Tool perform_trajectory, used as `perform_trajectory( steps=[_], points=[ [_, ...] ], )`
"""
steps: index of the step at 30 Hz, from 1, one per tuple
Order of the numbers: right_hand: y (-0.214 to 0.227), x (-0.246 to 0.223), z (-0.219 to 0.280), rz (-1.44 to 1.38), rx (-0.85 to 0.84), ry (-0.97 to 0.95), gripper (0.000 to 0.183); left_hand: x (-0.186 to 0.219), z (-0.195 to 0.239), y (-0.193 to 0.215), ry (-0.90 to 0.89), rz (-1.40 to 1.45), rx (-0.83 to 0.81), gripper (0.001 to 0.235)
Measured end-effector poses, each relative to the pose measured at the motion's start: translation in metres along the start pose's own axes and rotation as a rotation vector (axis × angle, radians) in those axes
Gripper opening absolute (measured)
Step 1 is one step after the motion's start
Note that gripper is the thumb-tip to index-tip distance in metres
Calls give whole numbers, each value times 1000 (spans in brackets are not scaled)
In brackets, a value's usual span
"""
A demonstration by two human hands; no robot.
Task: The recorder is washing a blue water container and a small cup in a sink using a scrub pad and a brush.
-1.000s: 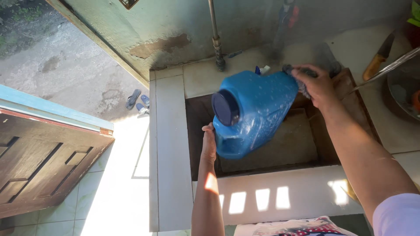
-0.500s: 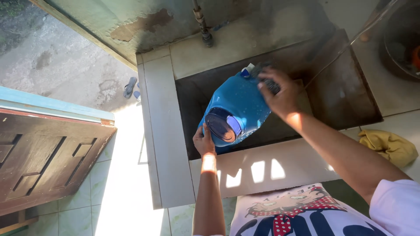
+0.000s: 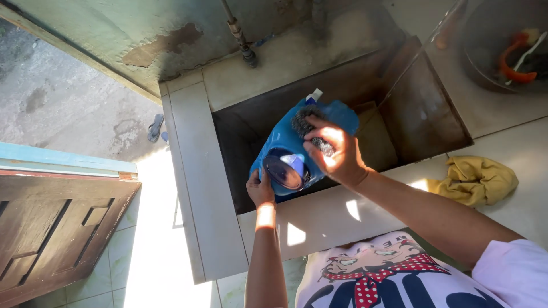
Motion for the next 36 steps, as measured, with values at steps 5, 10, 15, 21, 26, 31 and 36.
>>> perform_trajectory(
  steps=[5,10,15,21,26,31,36],
  points=[
    [6,24,-15,-55,-64,47,18,19,18,-25,-39,1,-66,23],
    [35,20,-38,-32,-105,104,18,51,54,-62,-31,24,-147,24],
    [-1,74,-52,166,-675,-17,24,142,87,-124,-446,-648,-280,45],
    [8,39,-17,42,-628,160,32,171,117,-159,-610,-716,-487,43],
    [-13,122,-41,148,-676,-12,36,166,123,-153,-709,-664,-475,47],
    [-26,224,-18,179,-680,-393,36,116,103,-124,-650,-637,-346,36],
    [-21,195,-20,74,-607,-258,31,39,70,-72,-273,-346,79,33]
  ],
)
Point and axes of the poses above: each hand's wrist, its own z-axis away from the middle knuckle, its own y-axis out of the back of the hand, x = y × z, the point moved 10 cm from there along -z, towards the middle knuckle, and after that the axes turned 15 degrees about z, right-handed, at the moved point
